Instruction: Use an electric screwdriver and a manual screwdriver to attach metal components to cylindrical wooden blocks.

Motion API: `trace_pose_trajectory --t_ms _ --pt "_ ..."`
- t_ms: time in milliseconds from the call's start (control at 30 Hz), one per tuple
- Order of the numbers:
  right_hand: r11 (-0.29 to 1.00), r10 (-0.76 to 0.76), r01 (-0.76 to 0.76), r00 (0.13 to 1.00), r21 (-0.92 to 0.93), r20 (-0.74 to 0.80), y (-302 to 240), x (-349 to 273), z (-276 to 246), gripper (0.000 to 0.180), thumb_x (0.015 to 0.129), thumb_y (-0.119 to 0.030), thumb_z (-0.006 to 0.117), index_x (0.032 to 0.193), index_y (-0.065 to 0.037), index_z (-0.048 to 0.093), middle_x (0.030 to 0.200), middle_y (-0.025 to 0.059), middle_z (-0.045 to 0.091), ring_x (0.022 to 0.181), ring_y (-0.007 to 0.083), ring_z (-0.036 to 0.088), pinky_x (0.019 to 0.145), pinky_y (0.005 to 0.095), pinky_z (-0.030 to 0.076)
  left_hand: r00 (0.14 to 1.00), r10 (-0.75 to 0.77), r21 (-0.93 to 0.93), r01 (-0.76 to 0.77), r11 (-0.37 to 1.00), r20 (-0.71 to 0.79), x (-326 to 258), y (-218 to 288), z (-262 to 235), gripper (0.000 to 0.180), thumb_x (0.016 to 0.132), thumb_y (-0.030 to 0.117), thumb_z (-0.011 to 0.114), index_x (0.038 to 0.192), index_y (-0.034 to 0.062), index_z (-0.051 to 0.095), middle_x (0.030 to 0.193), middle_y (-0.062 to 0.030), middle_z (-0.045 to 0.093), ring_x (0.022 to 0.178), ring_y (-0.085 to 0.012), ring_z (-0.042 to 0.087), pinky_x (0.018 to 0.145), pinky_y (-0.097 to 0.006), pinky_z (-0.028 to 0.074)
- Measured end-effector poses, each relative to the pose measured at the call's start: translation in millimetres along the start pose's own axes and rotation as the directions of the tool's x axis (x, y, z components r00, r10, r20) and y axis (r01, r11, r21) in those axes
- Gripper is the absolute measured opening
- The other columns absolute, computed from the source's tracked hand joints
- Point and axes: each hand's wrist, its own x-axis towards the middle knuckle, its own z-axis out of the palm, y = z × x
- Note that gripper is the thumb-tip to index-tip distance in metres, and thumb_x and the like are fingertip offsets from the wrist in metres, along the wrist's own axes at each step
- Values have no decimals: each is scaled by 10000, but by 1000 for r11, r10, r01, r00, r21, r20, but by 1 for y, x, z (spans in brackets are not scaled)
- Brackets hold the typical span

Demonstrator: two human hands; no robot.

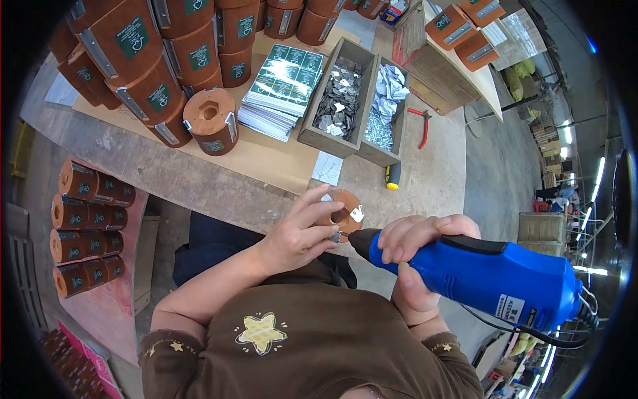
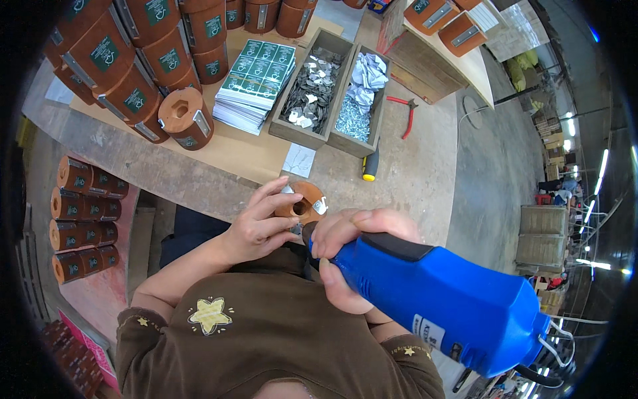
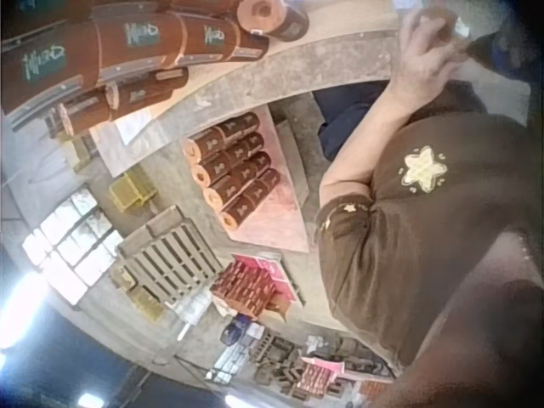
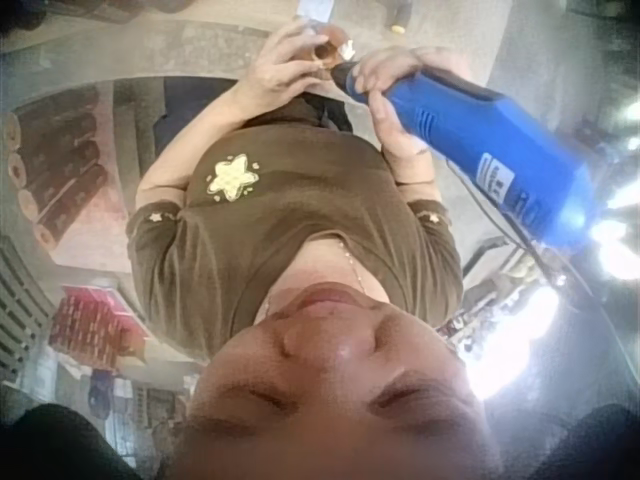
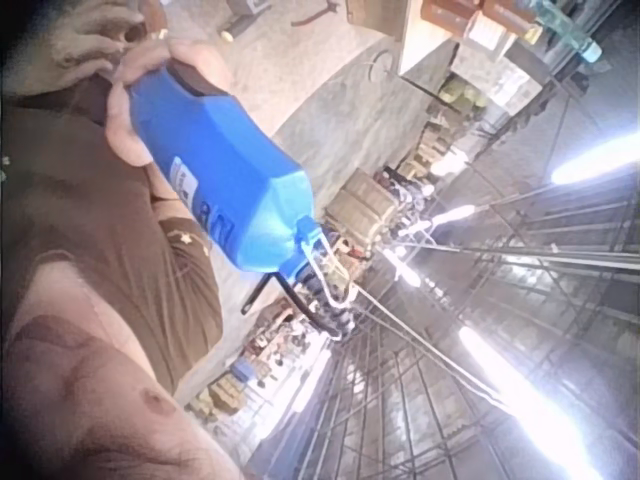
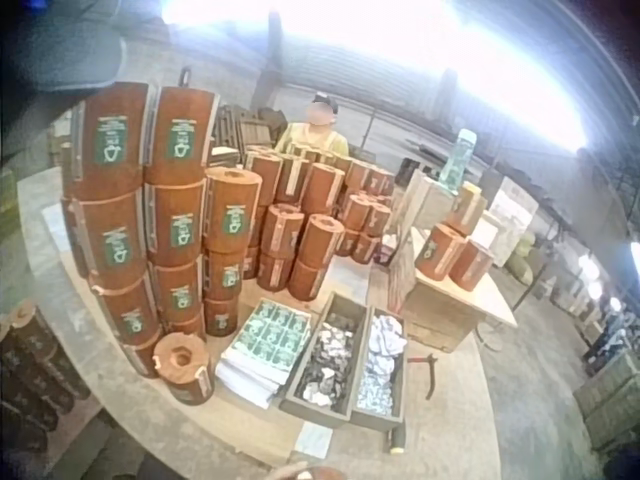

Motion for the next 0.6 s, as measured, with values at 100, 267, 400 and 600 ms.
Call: trace_pose_trajectory --t_ms 100,267,400,600 --pt "1000 15 -15 1000 -4 19 0 1 0 531 666 29 582 1113 -88 319 702 66 540 629 202 547 647 374 465 1000 -16 0 16 1000 11 0 0 1 287 594 60 739 839 15 597 1150 -154 511 1161 -402 397 926 -444 385" --pt "1000 30 -29 999 7 -33 1 3 -1 511 677 16 594 1096 -95 323 688 60 532 622 200 544 635 371 464 999 -37 -38 37 999 3 -2 -2 4 286 602 62 739 840 4 594 1136 -167 519 1127 -410 436 930 -454 385" --pt "1000 14 -15 1000 -14 -28 1 1 -1 499 690 -2 598 1091 -96 317 683 57 526 613 196 540 626 367 465 1000 -25 -34 25 999 5 -3 -3 4 280 607 66 741 837 1 595 1100 -172 542 1110 -403 458 937 -456 381" --pt "1000 1 -1 999 -23 34 4 4 -2 521 683 16 589 1113 -94 315 685 58 526 616 195 544 627 362 469 1000 -25 -44 25 999 -12 -3 -4 4 277 608 76 741 833 -1 597 1074 -169 555 1108 -396 461 947 -454 375"
